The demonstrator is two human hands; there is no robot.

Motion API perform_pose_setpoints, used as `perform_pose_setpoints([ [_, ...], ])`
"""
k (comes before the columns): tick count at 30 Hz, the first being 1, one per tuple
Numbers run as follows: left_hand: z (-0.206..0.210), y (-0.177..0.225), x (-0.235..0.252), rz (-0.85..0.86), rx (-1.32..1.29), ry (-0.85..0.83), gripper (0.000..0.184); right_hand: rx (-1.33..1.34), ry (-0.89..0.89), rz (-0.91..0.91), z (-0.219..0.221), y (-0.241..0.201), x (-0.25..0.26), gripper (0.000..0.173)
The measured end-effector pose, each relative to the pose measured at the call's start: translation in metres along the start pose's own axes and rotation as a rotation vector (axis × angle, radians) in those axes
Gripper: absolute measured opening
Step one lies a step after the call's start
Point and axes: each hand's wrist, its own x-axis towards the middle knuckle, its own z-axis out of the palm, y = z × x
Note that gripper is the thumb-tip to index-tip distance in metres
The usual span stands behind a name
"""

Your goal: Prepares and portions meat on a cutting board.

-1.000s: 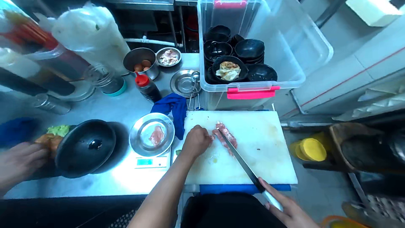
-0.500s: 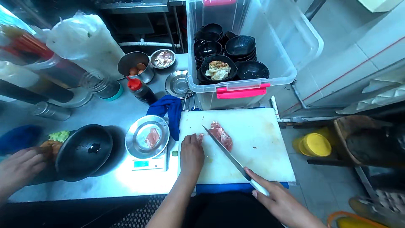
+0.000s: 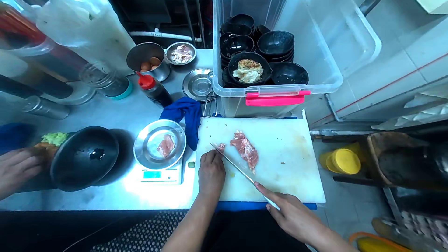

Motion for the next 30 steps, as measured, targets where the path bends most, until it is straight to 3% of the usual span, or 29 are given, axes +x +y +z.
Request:
perform_pose_setpoints([
  [6, -0.002, 0.001, 0.001, -0.028, 0.005, -0.034, 0.017, -0.196, -0.048, 0.102, -0.003, -0.029, 0.041, 0.071],
  [10, -0.001, 0.003, 0.003, -0.037, 0.021, -0.012, 0.015, -0.260, 0.053, 0.083, 0.006, 0.005, -0.004, 0.073],
  [16, -0.010, 0.006, 0.008, -0.077, 0.005, -0.078, 0.018, -0.148, -0.125, 0.155, -0.027, 0.005, -0.045, 0.072],
  [20, -0.023, 0.006, 0.023, -0.068, 0.038, -0.323, 0.018, -0.090, -0.182, 0.192, -0.030, 0.000, -0.043, 0.073],
  [23, -0.054, 0.005, 0.032, -0.210, -0.018, -0.574, 0.023, -0.065, -0.183, 0.193, -0.027, 0.003, -0.045, 0.073],
  [24, -0.069, 0.000, 0.034, -0.258, -0.067, -0.542, 0.023, -0.047, -0.174, 0.190, -0.026, 0.004, -0.047, 0.073],
  [27, -0.114, -0.036, 0.043, -0.276, -0.099, -0.201, 0.019, 0.023, -0.159, 0.175, -0.020, 0.010, -0.047, 0.074],
  [30, -0.135, -0.080, 0.059, -0.332, 0.021, -0.159, 0.024, 0.047, -0.155, 0.176, -0.012, 0.013, -0.047, 0.075],
])
